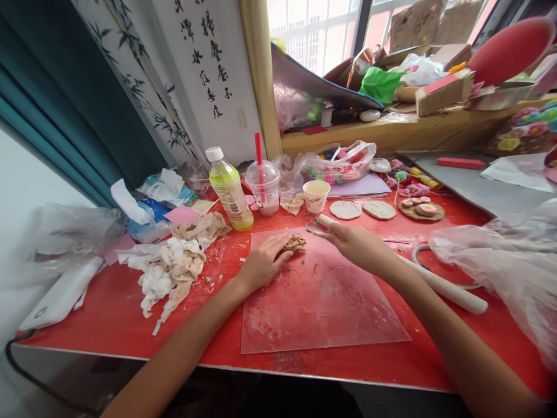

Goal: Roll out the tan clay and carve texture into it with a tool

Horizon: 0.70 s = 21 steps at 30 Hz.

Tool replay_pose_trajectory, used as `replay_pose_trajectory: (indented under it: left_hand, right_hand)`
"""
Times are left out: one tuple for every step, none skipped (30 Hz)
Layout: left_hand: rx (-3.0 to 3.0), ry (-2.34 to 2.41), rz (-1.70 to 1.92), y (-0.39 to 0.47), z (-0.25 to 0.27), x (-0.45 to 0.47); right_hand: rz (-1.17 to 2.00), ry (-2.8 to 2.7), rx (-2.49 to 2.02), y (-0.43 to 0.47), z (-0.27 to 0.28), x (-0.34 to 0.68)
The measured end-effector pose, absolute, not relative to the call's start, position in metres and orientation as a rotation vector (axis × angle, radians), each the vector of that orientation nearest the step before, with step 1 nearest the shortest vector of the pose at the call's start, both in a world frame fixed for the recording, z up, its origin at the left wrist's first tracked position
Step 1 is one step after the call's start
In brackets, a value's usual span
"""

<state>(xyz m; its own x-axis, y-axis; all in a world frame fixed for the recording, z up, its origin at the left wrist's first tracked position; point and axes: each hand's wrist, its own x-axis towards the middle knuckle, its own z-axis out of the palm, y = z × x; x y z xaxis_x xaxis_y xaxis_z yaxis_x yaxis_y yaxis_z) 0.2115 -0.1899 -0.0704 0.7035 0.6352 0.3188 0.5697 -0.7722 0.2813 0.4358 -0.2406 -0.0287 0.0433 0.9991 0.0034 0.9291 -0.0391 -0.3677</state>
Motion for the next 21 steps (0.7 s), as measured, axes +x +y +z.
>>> replay_pose_trajectory:
  left_hand:
    - [2.721,0.984,0.616,-0.190,-0.070,0.212]
    - [2.701,0.990,0.617,-0.190,-0.069,0.212]
    - [2.685,0.997,0.607,-0.190,-0.069,0.213]
    - [2.670,1.002,0.589,-0.190,-0.069,0.214]
    - [2.654,1.004,0.571,-0.190,-0.069,0.215]
    - [2.638,1.004,0.556,-0.190,-0.070,0.216]
    - [2.627,1.005,0.551,-0.191,-0.070,0.217]
    - [2.626,1.005,0.557,-0.191,-0.069,0.218]
    - [2.632,1.006,0.570,-0.191,-0.069,0.219]
    - [2.642,1.002,0.585,-0.191,-0.069,0.220]
    - [2.653,0.994,0.597,-0.191,-0.068,0.220]
    - [2.666,0.981,0.605,-0.191,-0.068,0.220]
    - [2.678,0.968,0.611,-0.190,-0.068,0.219]
    - [2.687,0.956,0.616,-0.189,-0.068,0.219]
    - [2.694,0.946,0.621,-0.189,-0.069,0.218]
    - [2.698,0.932,0.625,-0.188,-0.069,0.217]
    - [2.699,0.913,0.627,-0.187,-0.069,0.216]
    - [2.699,0.893,0.633,-0.187,-0.069,0.215]
    - [2.701,0.872,0.640,-0.188,-0.069,0.214]
    - [2.704,0.851,0.651,-0.189,-0.069,0.213]
    - [2.708,0.827,0.657,-0.191,-0.068,0.213]
  right_hand:
    - [0.396,-1.891,-2.052,-0.240,-0.027,0.439]
    - [0.424,-1.812,-2.045,-0.239,-0.025,0.440]
    - [0.450,-1.745,-2.032,-0.239,-0.025,0.440]
    - [0.463,-1.694,-2.013,-0.238,-0.027,0.439]
    - [0.480,-1.668,-1.979,-0.237,-0.029,0.436]
    - [0.498,-1.658,-1.934,-0.236,-0.032,0.432]
    - [0.524,-1.660,-1.887,-0.235,-0.036,0.428]
    - [0.555,-1.663,-1.841,-0.234,-0.041,0.423]
    - [0.589,-1.656,-1.794,-0.233,-0.045,0.419]
    - [0.626,-1.641,-1.751,-0.232,-0.050,0.416]
    - [0.661,-1.620,-1.717,-0.231,-0.054,0.414]
    - [0.693,-1.592,-1.692,-0.229,-0.058,0.412]
    - [0.725,-1.564,-1.672,-0.228,-0.061,0.412]
    - [0.754,-1.536,-1.657,-0.227,-0.064,0.413]
    - [0.785,-1.511,-1.645,-0.225,-0.066,0.414]
    - [0.817,-1.491,-1.634,-0.224,-0.068,0.415]
    - [0.847,-1.472,-1.623,-0.223,-0.070,0.416]
    - [0.877,-1.455,-1.612,-0.222,-0.070,0.417]
    - [0.905,-1.439,-1.602,-0.221,-0.071,0.418]
    - [0.929,-1.423,-1.593,-0.220,-0.071,0.419]
    - [0.950,-1.407,-1.583,-0.220,-0.071,0.419]
